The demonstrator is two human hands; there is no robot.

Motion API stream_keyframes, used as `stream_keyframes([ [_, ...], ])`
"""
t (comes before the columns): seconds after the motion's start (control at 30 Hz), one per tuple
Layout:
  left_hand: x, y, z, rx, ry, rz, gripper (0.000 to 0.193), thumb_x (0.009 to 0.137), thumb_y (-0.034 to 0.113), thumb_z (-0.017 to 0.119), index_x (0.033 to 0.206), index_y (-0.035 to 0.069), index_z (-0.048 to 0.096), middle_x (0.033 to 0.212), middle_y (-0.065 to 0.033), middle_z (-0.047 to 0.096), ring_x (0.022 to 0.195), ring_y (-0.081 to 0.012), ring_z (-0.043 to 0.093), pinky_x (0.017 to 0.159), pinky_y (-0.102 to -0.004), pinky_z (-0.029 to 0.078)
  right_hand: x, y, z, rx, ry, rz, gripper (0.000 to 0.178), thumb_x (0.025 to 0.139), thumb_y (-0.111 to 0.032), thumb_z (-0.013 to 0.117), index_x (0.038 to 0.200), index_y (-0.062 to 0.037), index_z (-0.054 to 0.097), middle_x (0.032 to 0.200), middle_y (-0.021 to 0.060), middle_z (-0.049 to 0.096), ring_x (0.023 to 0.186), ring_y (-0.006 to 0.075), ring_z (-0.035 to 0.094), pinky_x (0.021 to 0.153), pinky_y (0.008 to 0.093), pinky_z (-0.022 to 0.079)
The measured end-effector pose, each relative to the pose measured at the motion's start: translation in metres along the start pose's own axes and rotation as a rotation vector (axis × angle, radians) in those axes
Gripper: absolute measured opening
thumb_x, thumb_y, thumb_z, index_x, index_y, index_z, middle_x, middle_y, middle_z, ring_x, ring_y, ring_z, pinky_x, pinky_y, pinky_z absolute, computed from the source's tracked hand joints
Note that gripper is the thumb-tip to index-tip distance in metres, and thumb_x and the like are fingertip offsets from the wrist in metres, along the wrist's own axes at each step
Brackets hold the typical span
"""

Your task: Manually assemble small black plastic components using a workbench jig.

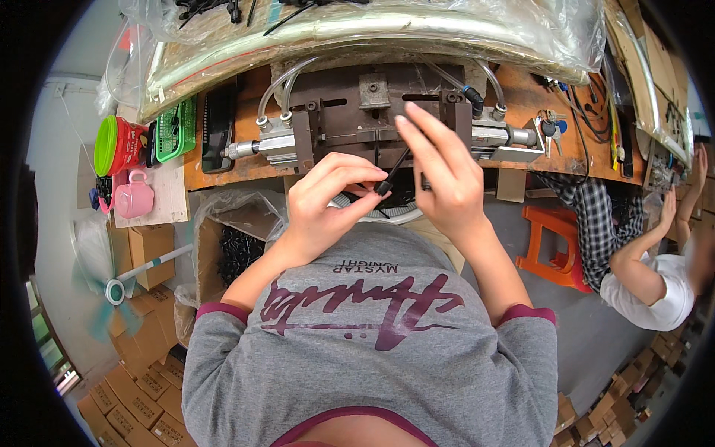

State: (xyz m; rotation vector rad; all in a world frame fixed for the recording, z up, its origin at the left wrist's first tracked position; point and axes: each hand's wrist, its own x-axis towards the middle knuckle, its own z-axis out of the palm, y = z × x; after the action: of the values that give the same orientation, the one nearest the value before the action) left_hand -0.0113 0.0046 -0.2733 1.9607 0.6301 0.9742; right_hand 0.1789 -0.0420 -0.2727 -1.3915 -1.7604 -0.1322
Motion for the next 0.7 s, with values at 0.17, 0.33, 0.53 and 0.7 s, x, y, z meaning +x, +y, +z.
stream_keyframes([
  [0.17, -0.009, -0.013, 0.001, 0.642, -0.093, 0.211, 0.022, 0.072, 0.006, 0.078, 0.089, 0.004, 0.065, 0.121, -0.0090, 0.068, 0.082, -0.0186, 0.068, 0.066, -0.0289, 0.056, -0.006, 0.000, -0.002, 0.122, 0.101, 0.182, 0.045, 0.081, 0.018, 0.061, 0.121, 0.0008, 0.069, 0.122, 0.0177, 0.067, 0.102, 0.0279, 0.070, 0.086, 0.0350, 0.057],
  [0.33, -0.009, -0.019, 0.010, 0.811, -0.122, 0.242, 0.016, 0.071, 0.008, 0.071, 0.081, 0.004, 0.059, 0.132, -0.0121, 0.065, 0.072, -0.0158, 0.063, 0.062, -0.0277, 0.054, -0.010, 0.003, -0.001, 0.134, 0.113, 0.140, 0.039, 0.084, 0.016, 0.061, 0.119, 0.0009, 0.069, 0.118, 0.0176, 0.069, 0.102, 0.0279, 0.070, 0.087, 0.0349, 0.057],
  [0.53, -0.004, -0.016, 0.015, 0.882, -0.116, 0.261, 0.015, 0.068, 0.008, 0.068, 0.078, 0.005, 0.058, 0.130, -0.0130, 0.066, 0.070, -0.0144, 0.062, 0.060, -0.0272, 0.051, -0.009, 0.000, -0.011, 0.057, 0.110, 0.148, 0.038, 0.084, 0.013, 0.062, 0.119, 0.0000, 0.070, 0.121, 0.0173, 0.069, 0.108, 0.0293, 0.068, 0.095, 0.0368, 0.053],
  [0.7, 0.002, -0.016, 0.016, 0.883, -0.130, 0.257, 0.012, 0.069, 0.008, 0.069, 0.076, 0.005, 0.059, 0.126, -0.0144, 0.068, 0.068, -0.0144, 0.062, 0.059, -0.0290, 0.050, -0.006, -0.004, -0.016, 0.195, 0.082, 0.126, 0.047, 0.087, -0.003, 0.067, 0.131, 0.0080, 0.059, 0.132, 0.0246, 0.061, 0.124, 0.0349, 0.060, 0.106, 0.0421, 0.046],
])
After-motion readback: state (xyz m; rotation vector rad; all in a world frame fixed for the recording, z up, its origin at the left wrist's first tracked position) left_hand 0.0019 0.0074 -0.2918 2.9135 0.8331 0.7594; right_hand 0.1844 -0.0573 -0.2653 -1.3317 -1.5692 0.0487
